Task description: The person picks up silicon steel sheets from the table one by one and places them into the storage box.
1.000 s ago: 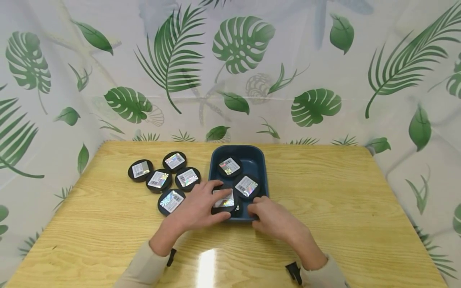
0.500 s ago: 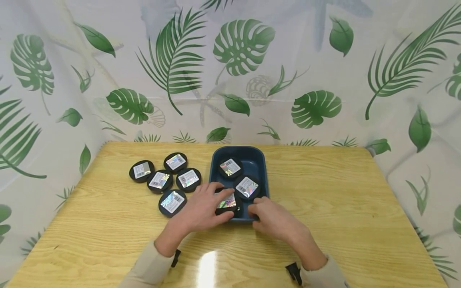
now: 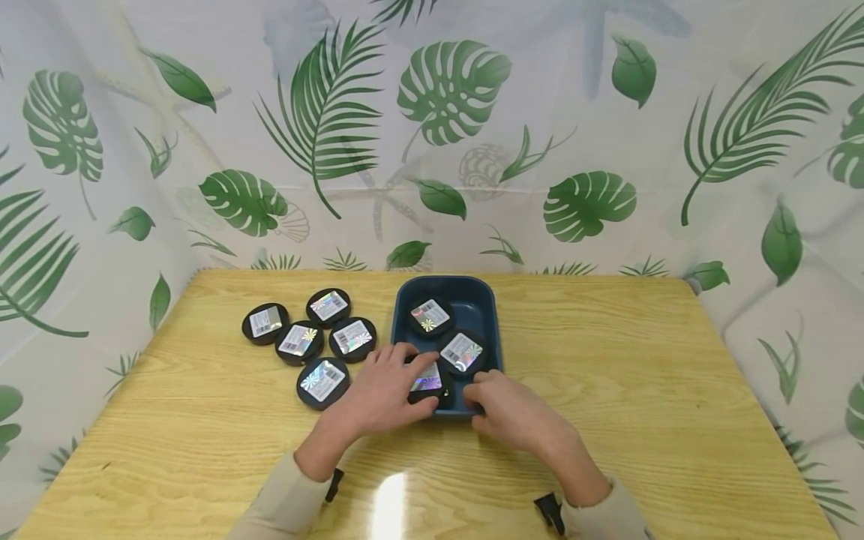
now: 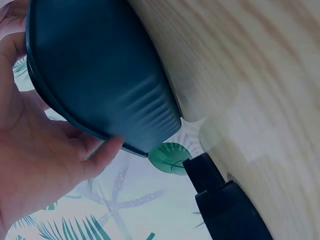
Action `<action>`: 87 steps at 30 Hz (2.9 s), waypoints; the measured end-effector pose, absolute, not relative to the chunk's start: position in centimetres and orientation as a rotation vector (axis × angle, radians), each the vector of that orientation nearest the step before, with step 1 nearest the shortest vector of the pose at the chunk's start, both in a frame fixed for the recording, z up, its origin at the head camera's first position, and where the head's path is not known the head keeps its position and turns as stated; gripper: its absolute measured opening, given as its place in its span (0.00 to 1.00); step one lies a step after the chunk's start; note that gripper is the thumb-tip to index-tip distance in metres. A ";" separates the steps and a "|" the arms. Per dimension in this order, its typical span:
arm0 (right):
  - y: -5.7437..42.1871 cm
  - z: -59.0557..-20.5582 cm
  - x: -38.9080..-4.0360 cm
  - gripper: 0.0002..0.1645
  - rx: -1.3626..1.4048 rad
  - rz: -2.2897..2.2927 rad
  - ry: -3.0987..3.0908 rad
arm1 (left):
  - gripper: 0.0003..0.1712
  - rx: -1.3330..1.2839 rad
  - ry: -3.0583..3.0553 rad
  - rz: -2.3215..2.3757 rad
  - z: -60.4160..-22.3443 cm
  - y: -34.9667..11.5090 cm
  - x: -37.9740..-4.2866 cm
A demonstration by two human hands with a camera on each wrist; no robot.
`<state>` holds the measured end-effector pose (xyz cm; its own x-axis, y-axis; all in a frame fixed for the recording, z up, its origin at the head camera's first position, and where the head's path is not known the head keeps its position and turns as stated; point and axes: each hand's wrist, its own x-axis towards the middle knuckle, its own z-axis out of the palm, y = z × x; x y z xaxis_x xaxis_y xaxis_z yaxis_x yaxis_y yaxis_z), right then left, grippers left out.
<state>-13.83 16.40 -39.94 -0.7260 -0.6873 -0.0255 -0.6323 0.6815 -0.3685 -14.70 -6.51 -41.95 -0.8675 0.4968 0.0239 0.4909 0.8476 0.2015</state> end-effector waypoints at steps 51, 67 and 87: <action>16.5 -39.9 -14.2 0.10 -1.114 -0.497 2.724 | 0.36 0.576 2.914 0.316 -41.3 -5.0 -15.2; 16.3 -39.7 -14.5 0.11 -1.107 -0.476 2.750 | 0.40 0.538 2.962 0.334 -40.8 -4.7 -15.9; 16.6 -40.3 -13.7 0.09 -1.112 -0.537 2.693 | 0.39 0.650 2.952 0.309 -42.1 -5.0 -15.0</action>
